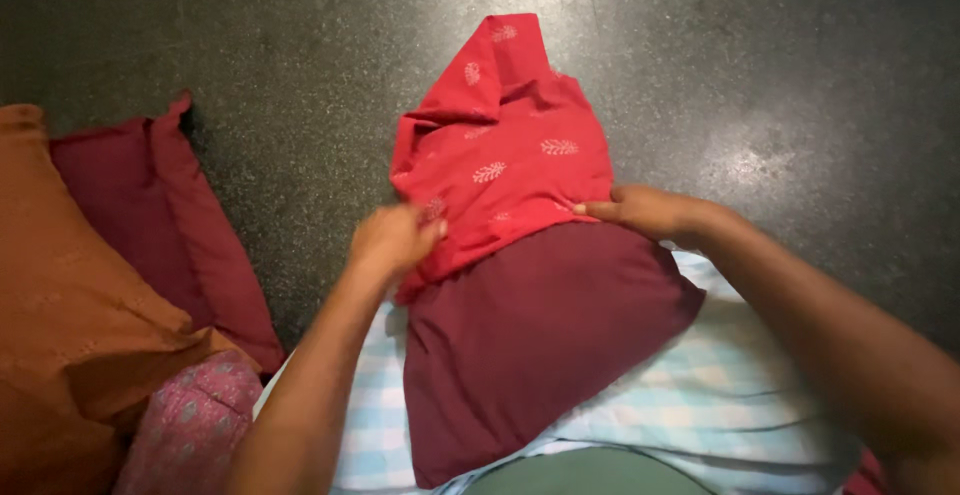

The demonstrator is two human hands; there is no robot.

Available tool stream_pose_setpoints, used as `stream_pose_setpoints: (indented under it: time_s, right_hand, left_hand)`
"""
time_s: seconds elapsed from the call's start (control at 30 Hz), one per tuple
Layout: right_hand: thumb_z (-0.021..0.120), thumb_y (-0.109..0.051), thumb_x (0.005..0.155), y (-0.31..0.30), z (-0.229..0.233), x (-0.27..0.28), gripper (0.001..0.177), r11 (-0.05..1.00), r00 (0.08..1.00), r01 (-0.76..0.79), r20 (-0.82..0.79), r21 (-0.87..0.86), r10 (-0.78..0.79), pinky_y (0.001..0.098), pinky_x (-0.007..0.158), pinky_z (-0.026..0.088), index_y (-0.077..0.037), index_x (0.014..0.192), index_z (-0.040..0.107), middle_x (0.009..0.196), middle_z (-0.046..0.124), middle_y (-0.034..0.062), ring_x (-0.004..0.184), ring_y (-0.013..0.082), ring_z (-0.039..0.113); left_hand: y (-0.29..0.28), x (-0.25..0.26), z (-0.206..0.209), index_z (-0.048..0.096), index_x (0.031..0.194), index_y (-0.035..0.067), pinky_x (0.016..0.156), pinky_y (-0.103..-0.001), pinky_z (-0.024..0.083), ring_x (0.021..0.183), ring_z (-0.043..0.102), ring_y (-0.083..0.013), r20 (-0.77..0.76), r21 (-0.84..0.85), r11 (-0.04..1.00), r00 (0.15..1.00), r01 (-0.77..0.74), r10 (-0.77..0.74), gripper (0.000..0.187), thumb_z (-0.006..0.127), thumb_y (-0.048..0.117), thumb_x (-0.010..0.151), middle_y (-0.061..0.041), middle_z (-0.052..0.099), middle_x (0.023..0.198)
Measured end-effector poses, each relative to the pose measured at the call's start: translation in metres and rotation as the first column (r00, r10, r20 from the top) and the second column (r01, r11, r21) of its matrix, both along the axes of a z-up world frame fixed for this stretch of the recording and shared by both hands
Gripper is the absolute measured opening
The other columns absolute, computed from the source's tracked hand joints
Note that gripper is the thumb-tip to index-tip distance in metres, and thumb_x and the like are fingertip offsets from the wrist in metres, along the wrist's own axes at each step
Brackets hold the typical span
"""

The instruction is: The person sits on the floor and folds a red patterned pillowcase over a maroon pillow. They repeatedly fold the fabric over the pillow, smooth it out, and adjust the edges to create a neat rectangular bundle.

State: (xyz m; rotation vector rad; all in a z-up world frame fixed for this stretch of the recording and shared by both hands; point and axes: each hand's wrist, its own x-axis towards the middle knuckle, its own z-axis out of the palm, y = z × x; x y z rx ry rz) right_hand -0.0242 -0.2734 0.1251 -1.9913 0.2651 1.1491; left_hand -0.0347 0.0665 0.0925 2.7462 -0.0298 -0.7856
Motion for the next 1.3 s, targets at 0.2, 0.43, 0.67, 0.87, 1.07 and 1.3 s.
stream_pose_setpoints:
  time_s: [0.2, 0.43, 0.67, 0.87, 1.07, 1.3]
  right_hand:
    - [0.063, -0.052, 0.089, -0.002, -0.015, 0.001, 0.068, 0.988, 0.998, 0.046, 0.03, 0.149, -0.051, 0.0368, 0.101, 0.052, -0.001, 0.134, 0.065, 0.13, 0.074, 0.0133, 0.114, 0.0229, 0.07]
    - [0.059, -0.055, 0.091, -0.003, -0.02, 0.007, 0.068, 0.997, 0.991, -0.082, 0.108, -0.006, 0.082, 0.0378, 0.103, 0.051, -0.003, 0.134, 0.065, 0.129, 0.073, 0.0145, 0.117, 0.0251, 0.07]
    - [0.055, -0.059, 0.089, -0.001, -0.014, 0.016, 0.07, 0.986, 0.981, -0.162, 0.097, -0.049, 0.166, 0.038, 0.105, 0.048, -0.008, 0.137, 0.064, 0.133, 0.071, 0.0128, 0.12, 0.0268, 0.068]
    - [0.056, -0.06, 0.09, 0.001, -0.016, 0.017, 0.071, 0.985, 0.985, -0.152, 0.068, -0.087, 0.158, 0.0383, 0.106, 0.048, -0.008, 0.137, 0.064, 0.133, 0.071, 0.0132, 0.121, 0.0268, 0.068]
    - [0.058, -0.063, 0.087, 0.0, -0.014, 0.018, 0.074, 0.989, 0.989, -0.124, 0.068, -0.081, 0.13, 0.0385, 0.104, 0.05, -0.008, 0.135, 0.066, 0.131, 0.072, 0.0135, 0.12, 0.0269, 0.069]
    - [0.047, -0.068, 0.093, -0.017, -0.054, 0.076, 0.07, 0.993, 0.996, -0.034, 0.076, -0.113, 0.043, 0.0414, 0.077, 0.058, -0.011, 0.122, 0.073, 0.108, 0.074, 0.0101, 0.088, 0.0211, 0.069]
  left_hand:
    - [-0.041, 0.072, -0.047, 0.076, 0.104, 0.012, 0.11, -0.058, 0.039, 0.134, 0.052, -0.039, 0.625, 0.048, 0.953, 0.734, 0.3, -0.263, 0.024, 0.063, 0.022, 0.087, -0.022, 0.06, 0.14]
    - [-0.034, 0.136, -0.095, 0.075, 0.102, 0.009, 0.11, -0.072, 0.03, 0.133, 0.047, -0.0427, 0.558, 0.235, 0.952, 0.775, 0.195, -0.296, 0.029, 0.066, 0.016, 0.076, -0.022, 0.057, 0.141]
    - [0.036, 0.19, -0.121, 0.06, 0.135, 0.002, 0.105, -0.065, 0.041, 0.134, 0.048, -0.0429, 0.616, -0.005, 0.986, 0.776, -0.164, 0.132, 0.043, 0.062, 0.017, 0.095, -0.024, 0.055, 0.14]
    - [0.044, 0.178, -0.117, 0.053, 0.146, 0.003, 0.11, -0.075, 0.026, 0.152, 0.027, -0.0465, 0.54, -0.073, 0.949, 0.788, -0.307, 0.296, 0.06, 0.062, 0.033, 0.094, -0.023, 0.03, 0.164]
    - [0.016, 0.15, -0.133, 0.05, 0.151, 0.015, 0.117, -0.068, 0.027, 0.152, 0.026, -0.0412, 0.277, -0.118, 0.955, 0.914, -0.273, 0.296, 0.061, 0.05, 0.05, 0.101, -0.016, 0.031, 0.166]
    - [-0.001, 0.122, -0.135, 0.05, 0.151, 0.016, 0.116, -0.069, 0.025, 0.152, 0.021, -0.0422, 0.327, -0.154, 0.91, 0.849, -0.385, 0.415, 0.064, 0.053, 0.05, 0.098, -0.021, 0.025, 0.165]
